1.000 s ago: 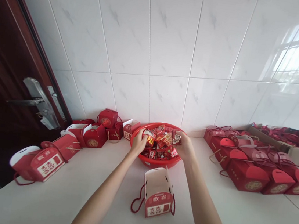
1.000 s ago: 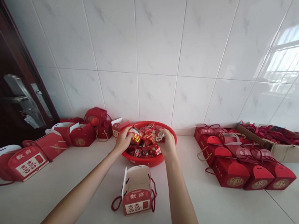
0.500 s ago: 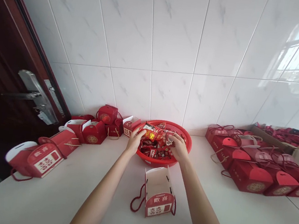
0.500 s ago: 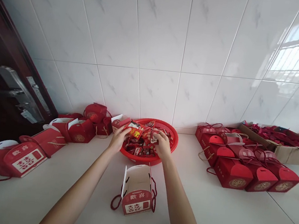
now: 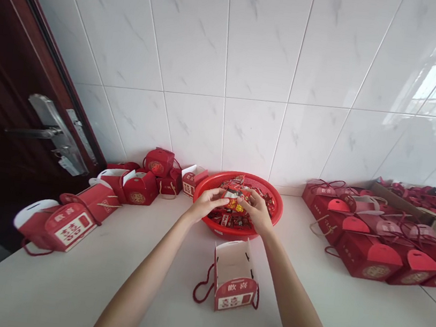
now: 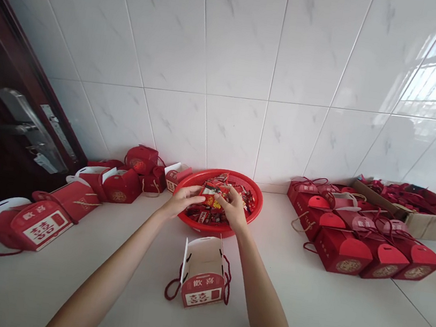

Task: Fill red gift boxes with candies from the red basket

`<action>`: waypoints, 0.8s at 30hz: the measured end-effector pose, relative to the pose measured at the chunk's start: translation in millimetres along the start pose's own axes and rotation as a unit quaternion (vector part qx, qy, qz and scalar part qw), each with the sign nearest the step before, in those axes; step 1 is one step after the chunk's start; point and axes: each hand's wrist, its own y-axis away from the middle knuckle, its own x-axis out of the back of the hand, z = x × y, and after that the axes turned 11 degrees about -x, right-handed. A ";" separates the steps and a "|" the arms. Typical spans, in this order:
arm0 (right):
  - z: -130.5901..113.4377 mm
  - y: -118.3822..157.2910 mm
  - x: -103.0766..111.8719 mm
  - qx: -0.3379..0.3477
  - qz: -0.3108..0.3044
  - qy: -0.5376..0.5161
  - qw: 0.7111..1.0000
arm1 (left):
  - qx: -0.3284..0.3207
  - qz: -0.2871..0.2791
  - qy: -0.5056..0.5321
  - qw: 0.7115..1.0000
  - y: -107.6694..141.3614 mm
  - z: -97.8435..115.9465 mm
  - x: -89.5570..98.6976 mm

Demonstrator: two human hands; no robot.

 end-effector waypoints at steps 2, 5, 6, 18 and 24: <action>0.7 -0.5 0.1 0.008 0.018 -0.018 1.000 | -0.005 -0.031 -0.042 0.999 0.1 0.3 2.8; 2.6 -1.8 0.6 0.013 0.072 -0.038 0.997 | 0.009 -0.081 -0.144 0.986 1.9 -2.0 8.3; 3.3 -2.2 0.9 0.013 0.087 -0.040 0.995 | 0.012 -0.101 -0.182 0.978 2.7 -2.9 9.5; 0.6 -0.7 -1.1 0.006 0.096 -0.039 0.995 | -0.003 0.066 -0.035 0.997 8.0 0.0 5.5; -3.4 0.0 1.4 -0.074 0.073 -0.099 0.990 | 0.023 0.116 0.042 0.992 0.8 -3.7 -16.6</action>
